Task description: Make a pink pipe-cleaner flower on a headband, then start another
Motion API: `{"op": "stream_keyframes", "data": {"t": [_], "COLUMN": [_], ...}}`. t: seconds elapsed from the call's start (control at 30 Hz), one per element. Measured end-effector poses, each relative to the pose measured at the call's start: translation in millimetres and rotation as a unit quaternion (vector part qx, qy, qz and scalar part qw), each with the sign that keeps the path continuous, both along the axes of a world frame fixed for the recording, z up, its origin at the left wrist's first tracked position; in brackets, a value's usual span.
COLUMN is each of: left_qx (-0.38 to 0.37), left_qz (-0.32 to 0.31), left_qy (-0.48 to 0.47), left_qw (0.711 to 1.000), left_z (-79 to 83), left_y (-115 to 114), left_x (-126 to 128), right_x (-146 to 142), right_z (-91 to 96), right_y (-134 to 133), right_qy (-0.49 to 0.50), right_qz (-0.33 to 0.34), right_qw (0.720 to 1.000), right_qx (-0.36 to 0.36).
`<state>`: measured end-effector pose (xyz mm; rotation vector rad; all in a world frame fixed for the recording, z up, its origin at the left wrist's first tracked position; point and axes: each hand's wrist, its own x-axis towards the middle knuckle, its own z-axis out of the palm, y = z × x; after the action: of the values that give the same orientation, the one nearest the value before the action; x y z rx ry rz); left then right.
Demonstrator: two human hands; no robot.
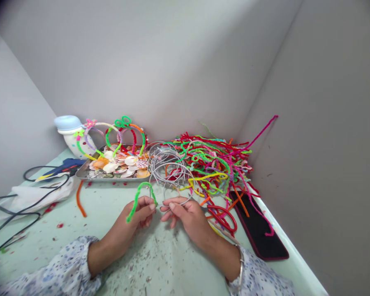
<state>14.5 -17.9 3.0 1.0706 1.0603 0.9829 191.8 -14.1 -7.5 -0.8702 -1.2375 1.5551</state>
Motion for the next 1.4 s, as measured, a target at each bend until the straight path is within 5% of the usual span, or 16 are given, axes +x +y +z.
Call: {"op": "stream_keyframes", "data": {"t": [0.8, 1.4], "left_qx": [0.016, -0.024], "left_qz": [-0.012, -0.009], "left_qy": [0.07, 0.01], "left_qw": [0.997, 1.0], "left_z": [15.4, -0.9], "left_y": [-2, 2], "left_x": [4, 1], "right_x": [-2, -2], "right_z": [4.4, 8.6], "right_y": [-1, -3], "right_qy": [-0.019, -0.073], "right_qz": [-0.002, 0.01], "right_qw": [1.0, 0.995], "right_qx": [0.011, 0.061]}}
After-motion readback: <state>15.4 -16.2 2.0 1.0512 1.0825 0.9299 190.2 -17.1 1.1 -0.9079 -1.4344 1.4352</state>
